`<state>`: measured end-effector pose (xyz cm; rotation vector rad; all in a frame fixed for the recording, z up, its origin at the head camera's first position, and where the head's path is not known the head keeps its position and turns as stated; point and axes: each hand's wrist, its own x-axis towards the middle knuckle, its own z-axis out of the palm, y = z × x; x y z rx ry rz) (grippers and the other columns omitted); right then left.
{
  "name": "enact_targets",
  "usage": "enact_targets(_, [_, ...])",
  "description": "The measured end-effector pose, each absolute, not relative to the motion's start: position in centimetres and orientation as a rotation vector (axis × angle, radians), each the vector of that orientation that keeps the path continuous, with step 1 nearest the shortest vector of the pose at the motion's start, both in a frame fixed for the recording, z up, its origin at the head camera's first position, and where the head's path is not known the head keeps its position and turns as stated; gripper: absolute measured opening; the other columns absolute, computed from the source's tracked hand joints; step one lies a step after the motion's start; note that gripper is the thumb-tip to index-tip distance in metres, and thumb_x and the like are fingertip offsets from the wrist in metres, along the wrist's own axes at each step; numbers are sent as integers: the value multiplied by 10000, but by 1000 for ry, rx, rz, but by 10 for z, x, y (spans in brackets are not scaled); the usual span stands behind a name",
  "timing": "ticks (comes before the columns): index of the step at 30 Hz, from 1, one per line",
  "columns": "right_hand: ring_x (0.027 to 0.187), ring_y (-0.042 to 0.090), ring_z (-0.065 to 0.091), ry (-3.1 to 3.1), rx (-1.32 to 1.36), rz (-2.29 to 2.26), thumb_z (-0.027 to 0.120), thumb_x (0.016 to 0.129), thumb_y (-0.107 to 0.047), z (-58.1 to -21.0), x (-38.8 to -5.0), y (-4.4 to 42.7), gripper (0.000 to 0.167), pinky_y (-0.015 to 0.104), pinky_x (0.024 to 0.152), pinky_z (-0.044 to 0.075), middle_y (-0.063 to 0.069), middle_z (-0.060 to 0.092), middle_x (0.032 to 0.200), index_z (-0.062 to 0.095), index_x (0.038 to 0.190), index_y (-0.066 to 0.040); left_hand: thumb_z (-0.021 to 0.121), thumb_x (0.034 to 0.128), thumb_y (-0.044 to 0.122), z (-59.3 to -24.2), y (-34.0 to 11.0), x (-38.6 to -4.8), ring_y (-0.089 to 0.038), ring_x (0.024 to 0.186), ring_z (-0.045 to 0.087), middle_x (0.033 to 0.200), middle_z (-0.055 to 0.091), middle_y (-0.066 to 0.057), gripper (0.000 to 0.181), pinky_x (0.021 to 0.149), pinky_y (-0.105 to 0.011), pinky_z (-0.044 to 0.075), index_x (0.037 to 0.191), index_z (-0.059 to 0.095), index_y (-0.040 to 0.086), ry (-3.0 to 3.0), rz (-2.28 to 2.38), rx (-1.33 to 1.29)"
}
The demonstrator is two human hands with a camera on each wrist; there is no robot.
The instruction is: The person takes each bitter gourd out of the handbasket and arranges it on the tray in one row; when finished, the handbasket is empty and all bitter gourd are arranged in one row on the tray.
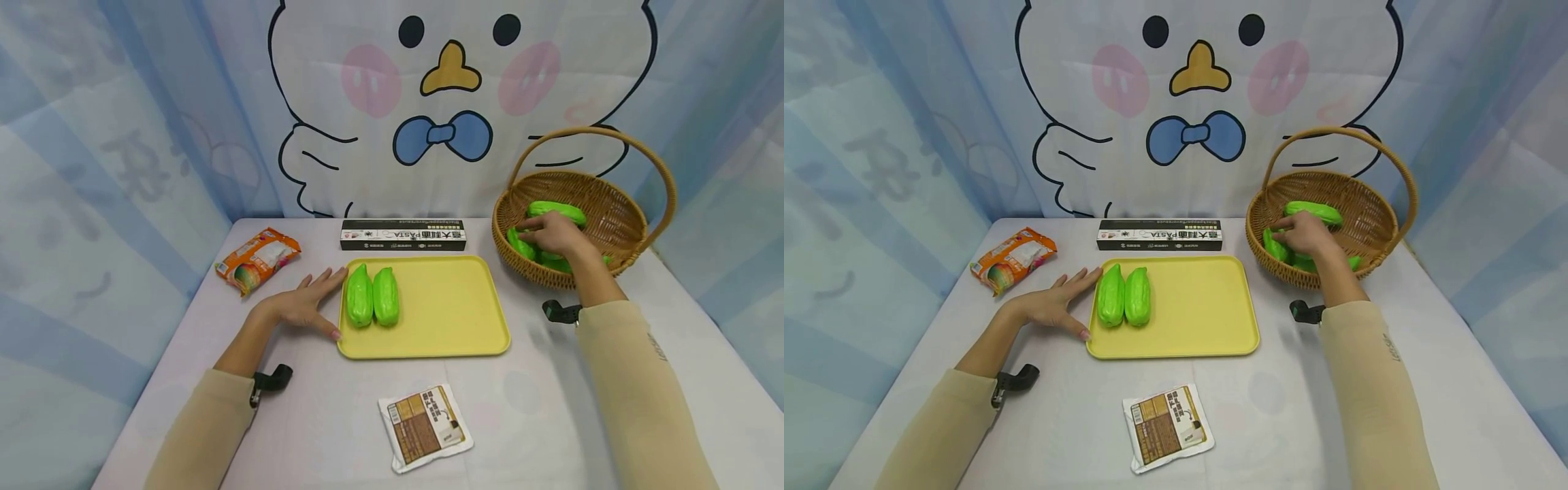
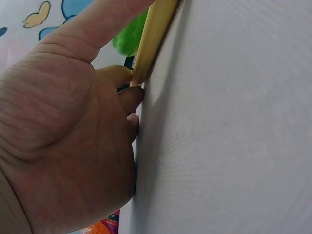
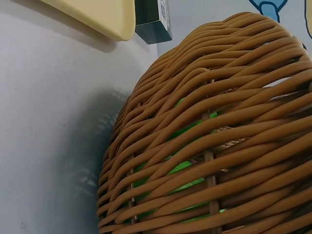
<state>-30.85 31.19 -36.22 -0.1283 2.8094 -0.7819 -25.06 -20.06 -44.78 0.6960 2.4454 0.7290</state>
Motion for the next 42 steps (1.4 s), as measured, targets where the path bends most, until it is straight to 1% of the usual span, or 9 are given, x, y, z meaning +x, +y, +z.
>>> enact_targets(15, [1488,547,280,2787,-147,-849,522,1098,-214,-361,-308,308,474,619,1063,452,346,324,1618,502,1520,1,895,726,582,-453,-201,-251,-329,1626,-119,1771,-27,-70,1380,1293,-585,-124,1691,-16,204,2450,718,691])
enact_targets(17, [1260,511,541,2797,-125,-873,524,1098,-233,-361,-308,308,488,531,874,532,356,339,1606,489,1537,-21,896,725,580,-452,-201,-251,-328,1627,-117,1771,-25,-70,1380,1295,-584,-121,1691,-15,205,2451,716,688])
enact_targets(19, [834,398,644,2805,-94,-900,525,1099,-263,-360,-308,309,503,427,661,518,354,370,1592,475,1559,-67,899,727,570,-451,-201,-250,-338,1627,-114,1771,-21,-80,1378,1292,-593,-120,1691,-12,197,2453,720,690])
enact_targets(21, [501,244,457,2813,-67,-928,522,1100,-286,-360,-309,311,513,348,503,430,351,401,1576,460,1577,-107,899,728,566,-450,-201,-249,-335,1627,-113,1771,-20,-79,1376,1294,-590,-119,1691,-12,198,2454,719,687])
enact_targets(23, [429,136,316,2836,-44,-953,531,1097,-299,-359,-309,313,509,313,446,396,341,434,1560,471,1575,-136,898,731,562,-450,-200,-249,-335,1627,-111,1771,-18,-80,1374,1295,-587,-117,1691,-12,194,2455,717,690])
enact_targets(32, [590,218,466,2937,9,-1022,553,1088,-316,-353,-310,313,484,404,502,456,300,523,1491,522,1546,-161,899,733,555,-448,-201,-248,-333,1626,-118,1771,-24,-74,1375,1294,-586,-121,1690,-16,187,2454,718,686])
enact_targets(36, [958,350,604,2963,-11,-1052,549,1086,-351,-351,-309,314,499,465,708,512,280,473,1556,517,1550,-169,902,732,548,-448,-202,-249,-334,1625,-124,1770,-26,-76,1378,1291,-590,-124,1690,-16,178,2452,724,690])
enact_targets(39, [1328,445,515,2967,2,-1099,531,1082,-415,-348,-307,315,531,555,911,545,266,432,1598,493,1567,-202,901,732,553,-448,-201,-249,-332,1625,-127,1770,-30,-72,1378,1291,-587,-126,1690,-17,183,2450,720,691])
enact_targets(42, [1397,473,485,2988,15,-1156,529,1073,-449,-344,-304,315,543,595,925,578,256,472,1576,490,1569,-231,895,735,565,-449,-201,-251,-333,1624,-127,1770,-32,-71,1375,1291,-588,-126,1690,-21,194,2452,712,694])
